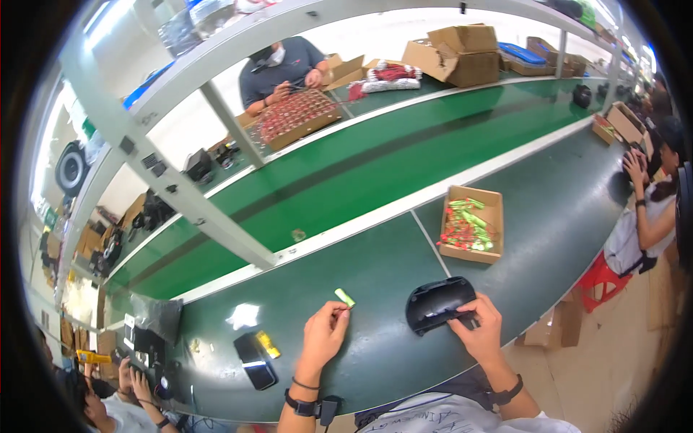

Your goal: Assemble electronic housing components on a production line.

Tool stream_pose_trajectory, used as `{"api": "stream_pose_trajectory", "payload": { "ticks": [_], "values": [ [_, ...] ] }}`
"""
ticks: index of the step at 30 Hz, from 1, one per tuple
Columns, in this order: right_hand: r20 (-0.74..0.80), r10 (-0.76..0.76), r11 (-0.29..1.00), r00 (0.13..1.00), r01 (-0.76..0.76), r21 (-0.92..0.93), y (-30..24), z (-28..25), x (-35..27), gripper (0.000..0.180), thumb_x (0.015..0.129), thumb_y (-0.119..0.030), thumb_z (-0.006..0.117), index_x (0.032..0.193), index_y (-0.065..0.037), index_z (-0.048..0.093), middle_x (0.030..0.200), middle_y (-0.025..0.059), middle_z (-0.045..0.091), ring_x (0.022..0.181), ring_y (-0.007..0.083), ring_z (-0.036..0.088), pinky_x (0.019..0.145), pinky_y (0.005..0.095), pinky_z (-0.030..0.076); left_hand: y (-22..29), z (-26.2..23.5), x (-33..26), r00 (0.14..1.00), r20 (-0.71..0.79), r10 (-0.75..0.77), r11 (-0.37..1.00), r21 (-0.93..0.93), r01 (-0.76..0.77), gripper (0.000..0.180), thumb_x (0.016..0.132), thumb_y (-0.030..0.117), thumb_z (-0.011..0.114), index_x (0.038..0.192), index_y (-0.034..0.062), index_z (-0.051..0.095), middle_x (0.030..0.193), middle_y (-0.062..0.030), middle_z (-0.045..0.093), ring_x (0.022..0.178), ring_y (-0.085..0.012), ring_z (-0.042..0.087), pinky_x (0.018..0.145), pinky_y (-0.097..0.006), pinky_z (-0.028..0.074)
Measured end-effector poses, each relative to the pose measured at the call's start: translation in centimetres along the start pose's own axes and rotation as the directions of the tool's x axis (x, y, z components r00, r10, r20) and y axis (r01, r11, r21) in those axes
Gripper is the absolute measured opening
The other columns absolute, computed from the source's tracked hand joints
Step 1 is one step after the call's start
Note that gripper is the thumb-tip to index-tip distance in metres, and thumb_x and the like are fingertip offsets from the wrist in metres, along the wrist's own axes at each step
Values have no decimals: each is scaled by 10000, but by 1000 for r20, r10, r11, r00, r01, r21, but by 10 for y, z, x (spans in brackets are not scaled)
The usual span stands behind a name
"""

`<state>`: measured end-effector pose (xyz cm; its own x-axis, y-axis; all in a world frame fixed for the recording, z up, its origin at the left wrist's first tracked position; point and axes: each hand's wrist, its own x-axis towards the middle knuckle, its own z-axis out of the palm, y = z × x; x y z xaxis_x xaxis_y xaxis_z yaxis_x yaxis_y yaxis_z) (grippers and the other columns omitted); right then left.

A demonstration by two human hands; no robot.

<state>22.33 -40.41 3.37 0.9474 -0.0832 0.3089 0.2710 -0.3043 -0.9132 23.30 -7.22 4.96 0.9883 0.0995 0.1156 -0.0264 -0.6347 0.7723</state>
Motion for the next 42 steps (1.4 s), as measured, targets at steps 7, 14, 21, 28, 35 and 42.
{"api": "stream_pose_trajectory", "payload": {
  "ticks": [7, 14, 21, 28, 35, 42],
  "values": [
    [407, 226, 911, 885, -341, 234, -8, 12, 44, 216, 881, 40, 767, 1065, 26, 653, 1038, 87, 676, 907, 147, 701, 782, 292, 621, -3, -2, 0, 998, 16, 54, 998, 29, -54, 156, 997, 183, 681, 1110, 77, 702, 891, -85, 743, 687, -191, 665, 675, -328, 534],
    [469, 148, 943, 871, -267, 199, 0, 30, 104, 245, 960, -4, 661, 1196, -23, 598, 1146, 81, 622, 939, 151, 683, 794, 290, 599, -19, 9, 4, 982, 4, 188, 982, -8, -188, 173, 1009, 229, 623, 1104, 84, 635, 965, -139, 723, 941, -364, 712, 809, -460, 557],
    [569, 75, 943, 819, -243, 226, 32, 74, 112, 500, 935, 10, 617, 1397, -116, 474, 1316, 26, 520, 1059, 110, 610, 843, 272, 545, -24, -3, -8, 994, 34, 105, 991, -88, -101, 125, 1030, 207, 582, 1073, 91, 595, 937, -108, 722, 906, -354, 704, 743, -463, 522],
    [377, -75, 986, 923, 13, 164, -33, 60, 101, 700, 978, -30, 693, 1597, -74, 369, 1488, 211, 515, 1075, 274, 668, 936, 407, 561, -25, 2, -6, 991, 9, 133, 987, -88, -132, 107, 1027, 187, 573, 1065, 87, 572, 922, -109, 702, 873, -351, 685, 729, -462, 506],
    [728, 78, 247, 681, -721, 648, -67, -7, 163, 596, 887, 57, 623, 1459, -55, 496, 1238, 104, 663, 945, 210, 695, 885, 349, 567, -22, -2, -5, 991, -8, 131, 984, -118, -131, 106, 1015, 186, 592, 1051, 87, 578, 889, -98, 707, 832, -351, 691, 702, -462, 507],
    [516, 131, 339, 847, -527, 779, -208, 80, 130, 554, 911, 8, 622, 1447, -52, 491, 1257, 98, 648, 1006, 215, 660, 932, 358, 525, -26, 13, 8, 988, 25, 155, 979, -140, -150, 115, 1002, 181, 604, 1066, 86, 589, 897, -100, 717, 855, -338, 704, 712, -446, 512]
  ]
}}
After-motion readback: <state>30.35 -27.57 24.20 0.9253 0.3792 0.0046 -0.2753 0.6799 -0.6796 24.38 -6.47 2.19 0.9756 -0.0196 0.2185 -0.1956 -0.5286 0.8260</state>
